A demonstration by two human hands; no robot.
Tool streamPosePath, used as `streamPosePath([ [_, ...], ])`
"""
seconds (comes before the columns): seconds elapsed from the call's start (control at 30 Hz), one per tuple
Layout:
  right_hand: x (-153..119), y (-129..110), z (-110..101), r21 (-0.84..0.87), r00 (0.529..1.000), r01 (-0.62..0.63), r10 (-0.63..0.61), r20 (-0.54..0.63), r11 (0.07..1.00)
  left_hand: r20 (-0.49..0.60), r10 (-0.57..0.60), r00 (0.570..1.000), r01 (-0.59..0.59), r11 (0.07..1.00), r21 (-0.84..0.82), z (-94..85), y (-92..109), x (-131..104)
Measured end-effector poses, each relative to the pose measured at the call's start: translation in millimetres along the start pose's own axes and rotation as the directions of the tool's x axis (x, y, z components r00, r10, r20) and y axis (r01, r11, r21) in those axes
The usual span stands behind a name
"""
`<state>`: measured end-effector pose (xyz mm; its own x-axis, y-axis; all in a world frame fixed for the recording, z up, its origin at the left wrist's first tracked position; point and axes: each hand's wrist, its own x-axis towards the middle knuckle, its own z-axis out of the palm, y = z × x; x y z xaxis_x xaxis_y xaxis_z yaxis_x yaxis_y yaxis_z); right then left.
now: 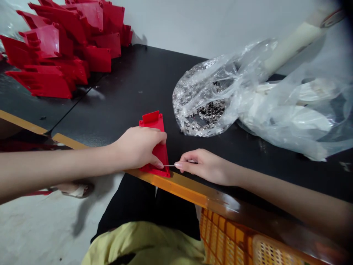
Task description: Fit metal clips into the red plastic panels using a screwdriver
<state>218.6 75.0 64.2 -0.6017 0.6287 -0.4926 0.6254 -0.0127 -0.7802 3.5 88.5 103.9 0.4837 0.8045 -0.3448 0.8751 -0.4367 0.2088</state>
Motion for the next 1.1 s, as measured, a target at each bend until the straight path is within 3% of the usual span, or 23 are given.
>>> streamPosePath([
  [0.1,5,-4,-2,0.155,0.987,-0.153,0.142,0.08,0.976,0.06,0.042,0.997,-0.039,0.998,-0.056,-0.5,-2,10],
  [0.23,5,-11,-4,0.275,0.929,-0.363,0.322,0.182,0.89,0.129,0.007,0.992,0.022,0.975,-0.222,-0.4,-10,18],
  [0.37,-3,-4,-5,0.41,0.962,-0.254,0.185,0.201,0.876,0.057,0.045,0.997,-0.011,0.872,-0.49,5.4,-27,8],
  [0.43,-8,2,-8,0.478,0.991,-0.132,0.108,0.077,0.869,-0.114,0.023,0.993,-0.084,0.822,-0.563,13.2,-32,-7],
  [0.5,-12,6,-9,0.473,0.995,-0.01,0.057,-0.086,0.881,-0.332,-0.047,0.942,-0.151,0.825,-0.544,24.3,-31,-26],
  [0.57,-13,6,-7,0.392,0.986,0.08,-0.015,-0.167,0.917,-0.428,-0.075,0.901,-0.154,0.866,-0.476,35.9,-27,-43],
  [0.7,-3,-2,5,0.17,0.971,0.19,-0.159,-0.181,0.967,-0.347,-0.163,0.923,-0.023,0.88,-0.475,47.9,-20,-56],
  [0.8,10,-9,16,0.06,0.956,0.193,-0.174,-0.234,0.979,-0.231,-0.183,0.956,0.047,0.868,-0.494,46.0,-21,-50],
  [0.87,17,-15,20,0.113,0.966,0.167,-0.14,-0.219,0.979,-0.18,-0.181,0.967,0.069,0.863,-0.5,43.4,-22,-48],
  [0.97,26,-21,23,0.235,0.992,0.089,-0.064,-0.109,0.968,-0.221,-0.205,0.953,0.081,0.88,-0.468,42.9,-20,-50],
  [1.1,38,-20,23,0.309,0.995,0.069,-0.045,-0.086,0.949,-0.28,-0.216,0.935,0.076,0.897,-0.435,51.1,-16,-55],
])
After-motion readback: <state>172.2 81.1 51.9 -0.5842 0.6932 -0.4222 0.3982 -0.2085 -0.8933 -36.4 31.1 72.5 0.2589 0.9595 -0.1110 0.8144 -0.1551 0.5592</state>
